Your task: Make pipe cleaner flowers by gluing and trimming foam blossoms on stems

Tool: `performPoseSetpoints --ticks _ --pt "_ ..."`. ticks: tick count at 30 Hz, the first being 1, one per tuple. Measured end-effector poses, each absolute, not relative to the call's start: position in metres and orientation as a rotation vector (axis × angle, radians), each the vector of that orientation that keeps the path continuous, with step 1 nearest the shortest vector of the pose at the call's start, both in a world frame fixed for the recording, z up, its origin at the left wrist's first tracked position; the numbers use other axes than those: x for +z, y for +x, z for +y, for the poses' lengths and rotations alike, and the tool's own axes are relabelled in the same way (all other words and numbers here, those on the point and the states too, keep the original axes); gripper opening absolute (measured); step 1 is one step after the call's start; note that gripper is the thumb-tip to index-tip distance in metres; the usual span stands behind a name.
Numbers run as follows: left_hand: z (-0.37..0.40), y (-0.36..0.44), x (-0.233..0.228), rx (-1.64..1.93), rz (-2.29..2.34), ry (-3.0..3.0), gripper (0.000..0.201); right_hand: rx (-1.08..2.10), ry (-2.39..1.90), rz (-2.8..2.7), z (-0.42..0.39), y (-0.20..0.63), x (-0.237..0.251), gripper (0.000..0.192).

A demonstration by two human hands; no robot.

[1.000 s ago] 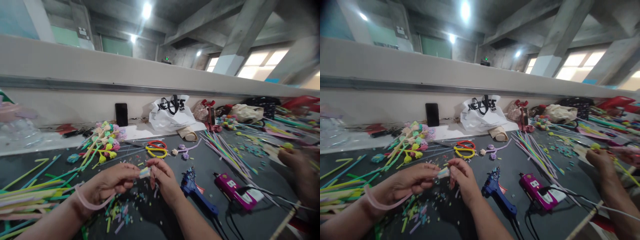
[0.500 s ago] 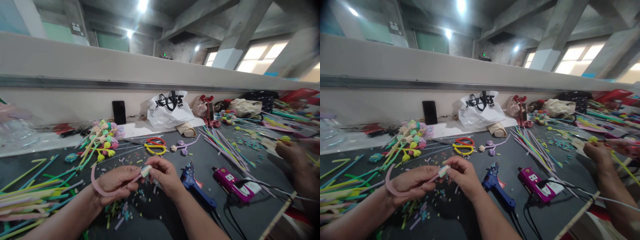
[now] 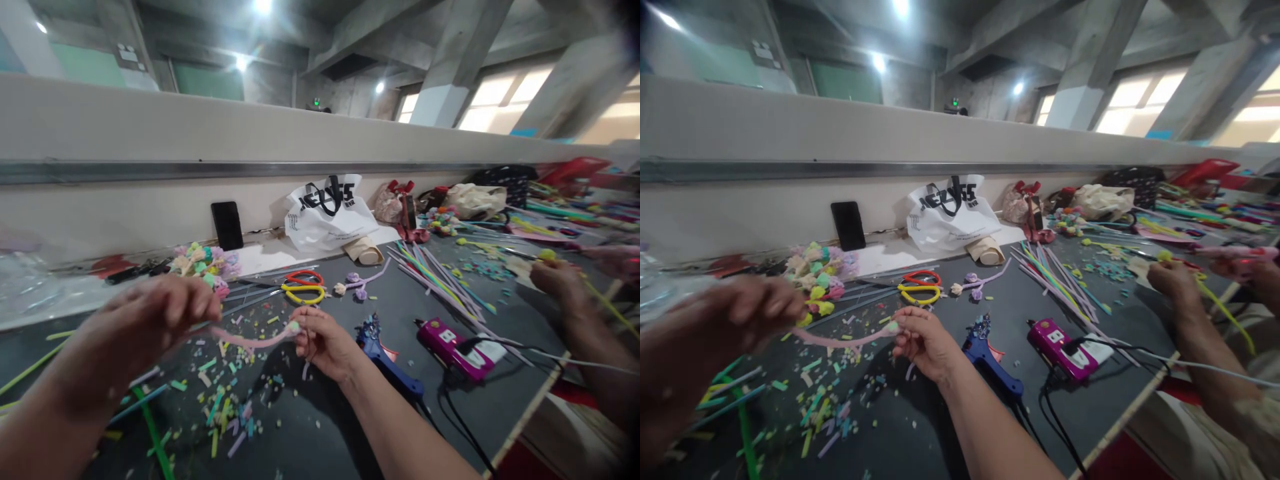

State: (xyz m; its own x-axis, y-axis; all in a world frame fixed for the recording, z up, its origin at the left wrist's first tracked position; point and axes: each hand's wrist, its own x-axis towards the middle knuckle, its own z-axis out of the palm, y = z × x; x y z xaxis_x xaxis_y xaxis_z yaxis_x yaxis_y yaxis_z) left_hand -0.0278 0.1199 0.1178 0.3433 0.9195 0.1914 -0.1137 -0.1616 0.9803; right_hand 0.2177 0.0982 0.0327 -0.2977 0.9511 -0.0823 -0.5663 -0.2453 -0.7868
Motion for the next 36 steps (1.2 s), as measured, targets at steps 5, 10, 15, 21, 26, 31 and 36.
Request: performPoseSetpoints --ticks 5,10,15,21,26,31,36 --pt "0.104 0.000 0.113 0.560 0.970 1.757 0.021 1.868 -0.695 -0.828 0.097 0.217 0.036 0.018" --pt "0.103 0.034 0.077 0.332 1.083 1.912 0.024 1.877 -0.764 -0.857 0.099 0.215 0.031 0.017" --pt "0.102 0.036 0.064 0.309 1.074 1.498 0.023 1.852 -0.795 -0.869 0.098 0.214 0.028 0.019" --pt "0.101 0.035 0.067 0.358 0.991 1.210 0.024 1.754 -0.716 -0.910 0.097 0.213 0.033 0.025" --pt "0.098 0.030 0.077 0.307 0.830 0.964 0.022 1.678 -0.604 -0.922 0.092 0.213 0.040 0.018" --pt "0.089 0.031 0.084 0.287 0.674 0.746 0.017 1.623 -0.472 -0.939 0.087 0.214 0.042 0.025" --pt "0.084 0.035 0.080 0.315 0.656 0.725 0.012 1.600 -0.436 -1.001 0.087 0.214 0.040 0.024"
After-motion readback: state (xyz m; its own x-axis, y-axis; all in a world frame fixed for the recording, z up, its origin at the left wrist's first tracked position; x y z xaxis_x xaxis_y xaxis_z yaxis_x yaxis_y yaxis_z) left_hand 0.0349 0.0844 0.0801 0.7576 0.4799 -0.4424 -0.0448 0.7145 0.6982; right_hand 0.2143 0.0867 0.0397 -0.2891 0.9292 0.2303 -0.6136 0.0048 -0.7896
